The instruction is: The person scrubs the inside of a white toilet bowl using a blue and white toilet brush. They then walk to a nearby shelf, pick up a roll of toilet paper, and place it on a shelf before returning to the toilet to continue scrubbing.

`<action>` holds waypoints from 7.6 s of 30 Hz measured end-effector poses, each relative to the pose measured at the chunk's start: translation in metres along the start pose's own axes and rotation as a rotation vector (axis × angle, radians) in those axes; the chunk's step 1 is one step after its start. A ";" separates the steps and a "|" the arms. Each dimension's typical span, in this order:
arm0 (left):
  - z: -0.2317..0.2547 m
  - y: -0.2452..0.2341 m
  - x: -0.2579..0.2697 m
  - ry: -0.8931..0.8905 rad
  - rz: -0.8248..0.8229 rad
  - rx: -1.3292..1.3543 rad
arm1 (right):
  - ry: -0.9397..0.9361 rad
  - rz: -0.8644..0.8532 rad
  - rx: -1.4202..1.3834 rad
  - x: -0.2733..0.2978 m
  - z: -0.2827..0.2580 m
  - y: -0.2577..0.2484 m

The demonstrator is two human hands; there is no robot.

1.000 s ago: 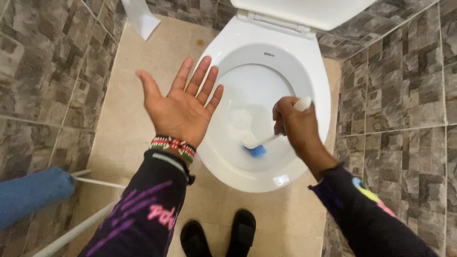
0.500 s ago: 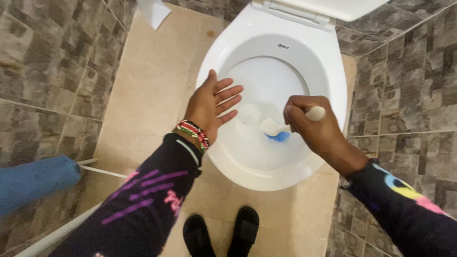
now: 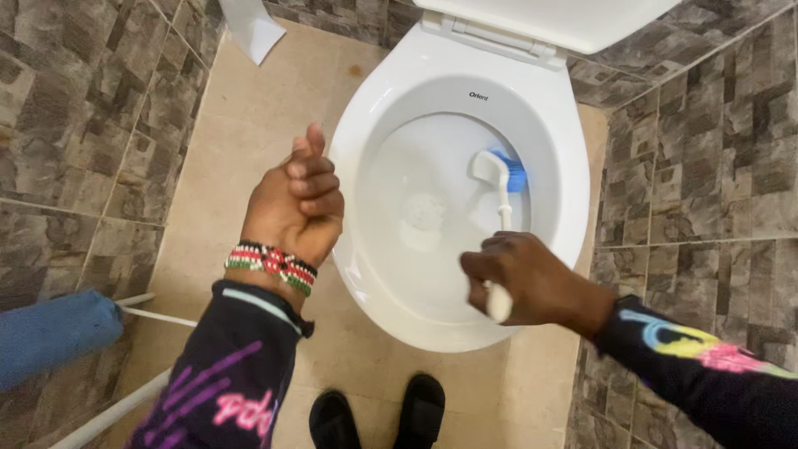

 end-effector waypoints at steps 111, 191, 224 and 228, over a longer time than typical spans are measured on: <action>-0.213 0.036 -0.097 0.406 0.137 -2.280 | 0.435 1.626 -1.279 0.068 0.021 -0.037; -0.265 0.032 -0.083 0.117 0.196 -2.186 | 0.292 1.159 -1.308 0.109 0.033 -0.045; -0.275 0.014 -0.112 0.177 -0.417 -2.368 | 0.926 1.334 -1.932 0.116 0.032 0.037; -0.252 0.043 -0.130 0.556 -0.402 -2.309 | 0.657 1.439 -2.156 0.114 0.042 0.030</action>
Point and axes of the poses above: each hand's wrist, its own x-axis away from the middle knuckle, its own y-axis out of the palm, z = x × y, the point moved 5 cm from there along -x, towards the middle knuckle, and after that the axes turned 12 degrees about -y, right-handed, at the moved point
